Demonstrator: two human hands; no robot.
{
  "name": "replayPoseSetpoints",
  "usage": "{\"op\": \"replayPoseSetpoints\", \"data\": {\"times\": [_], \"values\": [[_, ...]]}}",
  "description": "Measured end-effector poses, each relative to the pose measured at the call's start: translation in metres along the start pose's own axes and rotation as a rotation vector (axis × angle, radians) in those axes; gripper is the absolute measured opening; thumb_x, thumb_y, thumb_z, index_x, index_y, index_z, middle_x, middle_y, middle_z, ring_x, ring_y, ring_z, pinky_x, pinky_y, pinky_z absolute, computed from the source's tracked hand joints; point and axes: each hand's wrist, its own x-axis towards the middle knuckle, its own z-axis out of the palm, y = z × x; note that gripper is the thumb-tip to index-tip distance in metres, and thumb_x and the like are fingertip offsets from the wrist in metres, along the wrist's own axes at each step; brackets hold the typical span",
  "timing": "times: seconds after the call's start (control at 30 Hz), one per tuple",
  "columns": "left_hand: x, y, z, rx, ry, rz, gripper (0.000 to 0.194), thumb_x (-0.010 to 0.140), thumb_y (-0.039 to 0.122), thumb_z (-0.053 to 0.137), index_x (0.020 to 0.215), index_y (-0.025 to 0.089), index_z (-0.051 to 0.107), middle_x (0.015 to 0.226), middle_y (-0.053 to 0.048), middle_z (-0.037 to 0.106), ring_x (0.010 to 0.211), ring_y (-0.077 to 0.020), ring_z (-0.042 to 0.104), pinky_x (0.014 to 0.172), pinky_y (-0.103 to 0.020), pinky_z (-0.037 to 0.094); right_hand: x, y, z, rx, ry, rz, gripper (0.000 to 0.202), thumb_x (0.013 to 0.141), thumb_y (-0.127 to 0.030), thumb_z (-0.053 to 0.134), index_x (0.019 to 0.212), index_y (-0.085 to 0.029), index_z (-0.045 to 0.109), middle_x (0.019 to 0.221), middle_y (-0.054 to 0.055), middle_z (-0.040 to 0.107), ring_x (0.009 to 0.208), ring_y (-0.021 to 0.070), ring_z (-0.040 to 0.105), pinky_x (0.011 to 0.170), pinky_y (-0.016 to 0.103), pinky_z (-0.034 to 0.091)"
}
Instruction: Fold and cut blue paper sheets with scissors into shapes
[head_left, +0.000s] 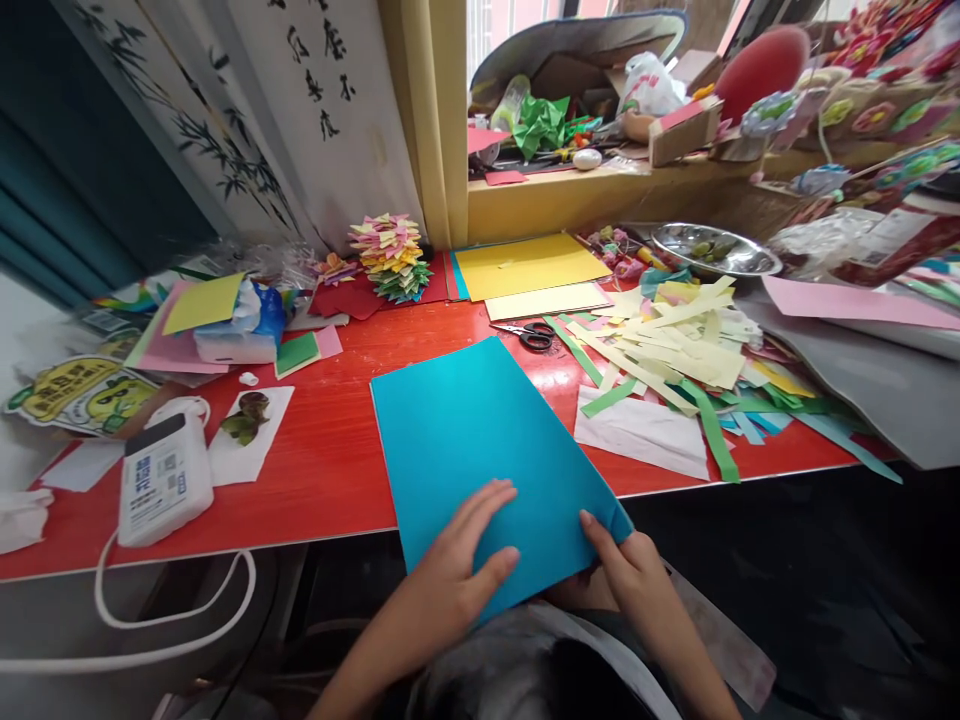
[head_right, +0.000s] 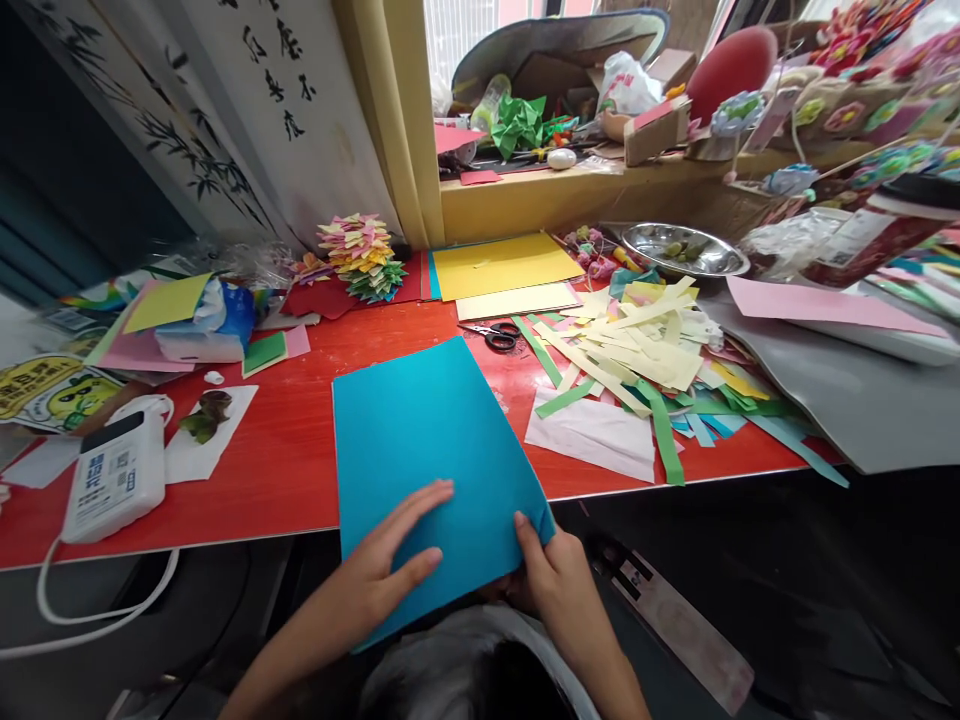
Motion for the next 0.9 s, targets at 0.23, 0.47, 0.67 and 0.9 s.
{"op": "replayPoseSetpoints", "data": {"times": [0.23,0.47,0.67,0.9], "values": [[-0.002,-0.045,-0.016,0.392,0.394,-0.042,0.051,0.090,0.044,0.038,0.139,0.029,0.032,0.148,-0.005,0.029,0.136,-0.0258,0.026,0.103,-0.047,0.038,0.001,0.006,-0.018,0.285,0.202,0.059,0.066,0.064,-0.046,0.073,0.119,-0.023,0.046,0.113,0.007,0.060,0.097,0.0258,0.059,0.074,0.033,0.053],[-0.010,-0.047,-0.005,0.476,0.438,-0.004,0.041,0.090,0.041,0.040,0.129,0.028,0.045,0.135,-0.004,0.048,0.125,-0.0231,0.044,0.100,-0.043,0.043,-0.006,0.011,-0.018,0.355,0.283,0.025,0.028,0.071,-0.045,0.068,0.080,-0.019,0.061,0.063,0.000,0.060,0.058,0.0173,0.056,0.051,0.027,0.047],[-0.018,-0.032,-0.042,0.000,0.726,-0.084,0.073,0.076,0.046,0.062,0.138,0.029,0.028,0.144,-0.008,0.034,0.131,-0.0297,0.035,0.102,-0.048,0.039,-0.003,0.019,-0.062,0.472,0.507,0.058,0.030,0.056,-0.042,0.078,0.071,-0.019,0.063,0.056,0.003,0.062,0.054,0.0231,0.061,0.055,0.036,0.051],[-0.026,-0.024,-0.013,-0.864,0.461,-0.423,0.072,0.060,0.046,0.074,0.120,0.011,0.051,0.094,-0.014,0.070,0.081,-0.0307,0.067,0.067,-0.041,0.057,-0.012,0.029,-0.084,0.409,0.329,0.240,0.055,0.056,-0.046,0.077,0.103,-0.022,0.062,0.075,0.009,0.072,0.056,0.0296,0.065,0.053,0.043,0.054]]}}
